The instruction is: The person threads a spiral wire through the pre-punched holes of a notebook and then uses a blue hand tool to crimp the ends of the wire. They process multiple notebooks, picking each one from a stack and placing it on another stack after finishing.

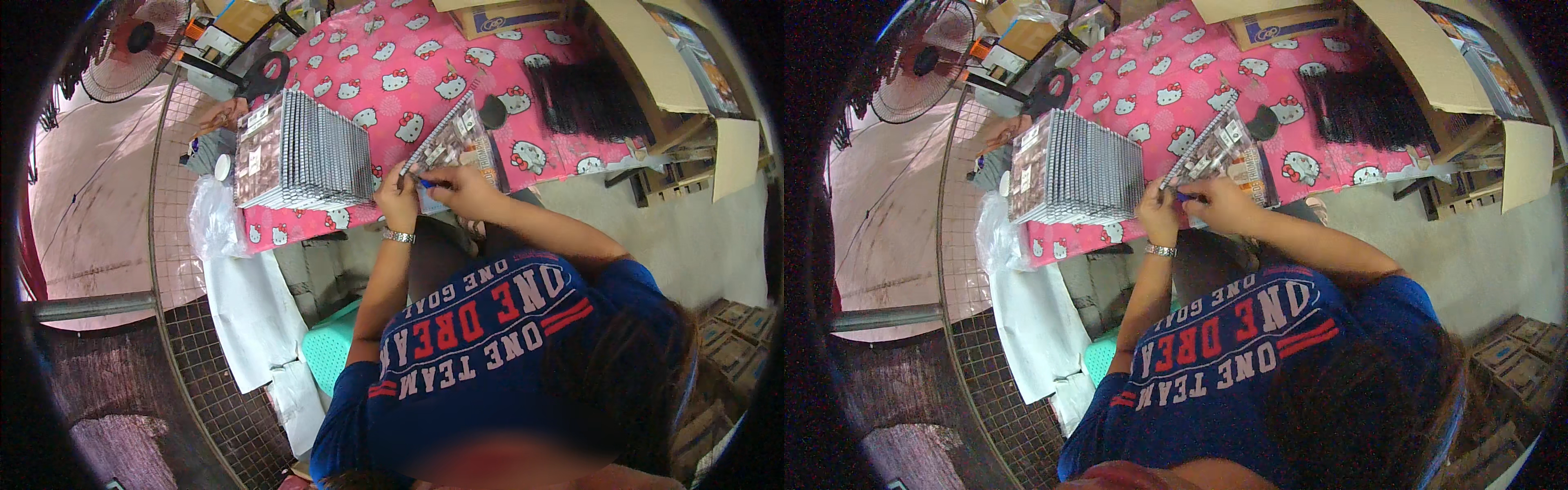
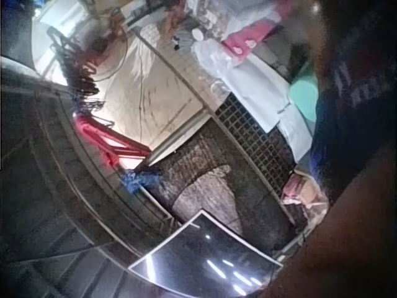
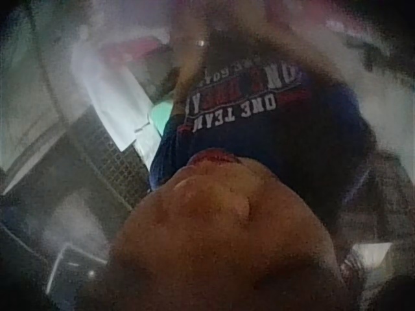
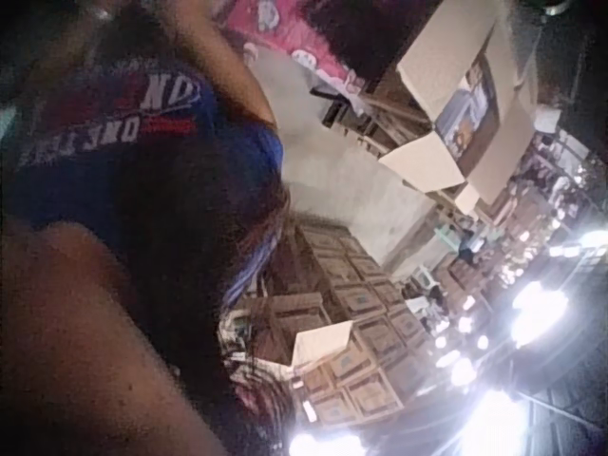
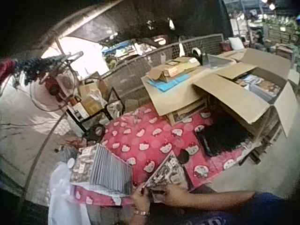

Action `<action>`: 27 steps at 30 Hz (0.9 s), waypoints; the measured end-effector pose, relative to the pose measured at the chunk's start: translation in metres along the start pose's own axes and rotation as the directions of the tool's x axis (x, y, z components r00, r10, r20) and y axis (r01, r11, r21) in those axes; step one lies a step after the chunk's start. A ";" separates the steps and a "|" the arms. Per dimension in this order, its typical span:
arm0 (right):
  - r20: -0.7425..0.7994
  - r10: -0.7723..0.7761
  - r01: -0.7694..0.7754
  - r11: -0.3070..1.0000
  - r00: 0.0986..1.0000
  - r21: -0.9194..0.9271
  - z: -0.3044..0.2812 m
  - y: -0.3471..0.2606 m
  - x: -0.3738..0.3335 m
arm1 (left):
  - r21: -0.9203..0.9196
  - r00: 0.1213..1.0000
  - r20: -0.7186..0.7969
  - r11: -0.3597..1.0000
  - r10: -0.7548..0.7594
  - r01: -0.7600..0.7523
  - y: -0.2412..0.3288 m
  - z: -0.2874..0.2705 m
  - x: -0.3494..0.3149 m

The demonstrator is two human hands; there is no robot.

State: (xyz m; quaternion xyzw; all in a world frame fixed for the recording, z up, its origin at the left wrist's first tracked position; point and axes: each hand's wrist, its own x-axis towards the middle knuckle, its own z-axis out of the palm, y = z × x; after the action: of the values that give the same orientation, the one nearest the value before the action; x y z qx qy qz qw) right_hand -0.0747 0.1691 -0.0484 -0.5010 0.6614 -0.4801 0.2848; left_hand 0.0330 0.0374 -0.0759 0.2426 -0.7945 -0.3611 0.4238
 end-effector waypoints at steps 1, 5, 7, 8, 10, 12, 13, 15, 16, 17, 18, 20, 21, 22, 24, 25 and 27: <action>0.026 0.087 -0.091 0.963 0.996 0.253 0.000 -0.002 0.000 | 0.030 1.000 -0.001 0.999 0.012 -0.012 0.001 -0.001 0.002; -0.090 0.001 0.033 0.926 0.996 0.375 -0.012 -0.009 -0.012 | 0.049 1.000 -0.022 0.999 -0.001 0.002 0.022 -0.017 0.034; -0.270 0.000 0.093 0.939 0.963 0.331 -0.026 0.040 -0.013 | -0.298 0.979 -0.060 0.939 -0.197 0.171 0.067 -0.043 0.073; -0.341 -0.052 0.055 0.999 0.939 -0.001 -0.043 0.047 -0.018 | -0.239 0.987 -0.148 0.971 -0.059 0.023 0.079 -0.067 0.092; -0.421 -0.077 -0.045 0.961 0.904 -0.273 -0.071 0.079 -0.032 | 0.007 0.969 -0.201 0.989 0.147 -0.148 0.120 -0.122 0.129; -0.474 0.079 -0.293 0.869 0.877 -0.399 -0.087 0.113 -0.051 | 0.176 0.867 -0.236 0.897 0.438 -0.406 0.152 -0.162 0.165; -0.437 0.106 -0.319 0.835 0.893 -0.449 -0.090 0.126 -0.057 | 0.246 0.792 -0.218 0.818 0.570 -0.520 0.168 -0.181 0.182; -0.356 0.156 -0.342 0.759 0.921 -0.553 -0.092 0.140 -0.061 | 0.382 0.818 -0.140 0.793 0.558 -0.475 0.199 -0.205 0.208; -0.358 0.151 -0.337 0.767 0.922 -0.546 -0.090 0.141 -0.057 | 0.434 0.834 -0.003 0.752 0.552 -0.496 0.195 -0.211 0.224; -0.356 0.127 -0.314 0.784 0.926 -0.535 -0.089 0.138 -0.051 | 0.479 0.840 0.131 0.708 0.527 -0.519 0.186 -0.214 0.244; -0.355 0.105 -0.290 0.802 0.929 -0.522 -0.089 0.129 -0.042 | 0.517 0.835 0.264 0.659 0.484 -0.546 0.176 -0.212 0.261; -0.390 0.075 -0.302 0.769 0.918 -0.563 -0.098 0.127 -0.028 | 0.435 0.923 0.382 0.874 0.040 -0.218 0.128 -0.190 0.286; -0.414 0.059 -0.324 0.725 0.909 -0.608 -0.107 0.131 -0.019 | 0.410 0.896 0.443 0.880 0.038 -0.240 0.104 -0.177 0.289; -0.436 0.044 -0.347 0.678 0.899 -0.648 -0.116 0.136 -0.011 | 0.419 0.897 0.437 0.868 0.065 -0.267 0.087 -0.169 0.286; -0.490 0.026 -0.393 0.634 0.871 -0.666 -0.138 0.149 0.004 | 0.419 0.886 0.444 0.844 0.130 -0.334 0.051 -0.176 0.276; -0.506 0.013 -0.406 0.615 0.862 -0.676 -0.146 0.156 0.013 | 0.410 0.873 0.460 0.833 0.164 -0.372 0.028 -0.199 0.272; -0.605 0.046 -0.514 0.582 0.795 -0.630 -0.162 0.171 0.022 | 0.520 0.881 0.470 0.788 0.058 -0.329 -0.003 -0.230 0.255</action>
State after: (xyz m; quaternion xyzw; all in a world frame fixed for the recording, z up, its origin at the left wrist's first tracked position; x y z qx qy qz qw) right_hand -0.2880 0.2115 -0.1422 -0.3041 0.9251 -0.2147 -0.0746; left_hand 0.0950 -0.2255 0.1365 0.1904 -0.9607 -0.0964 0.1777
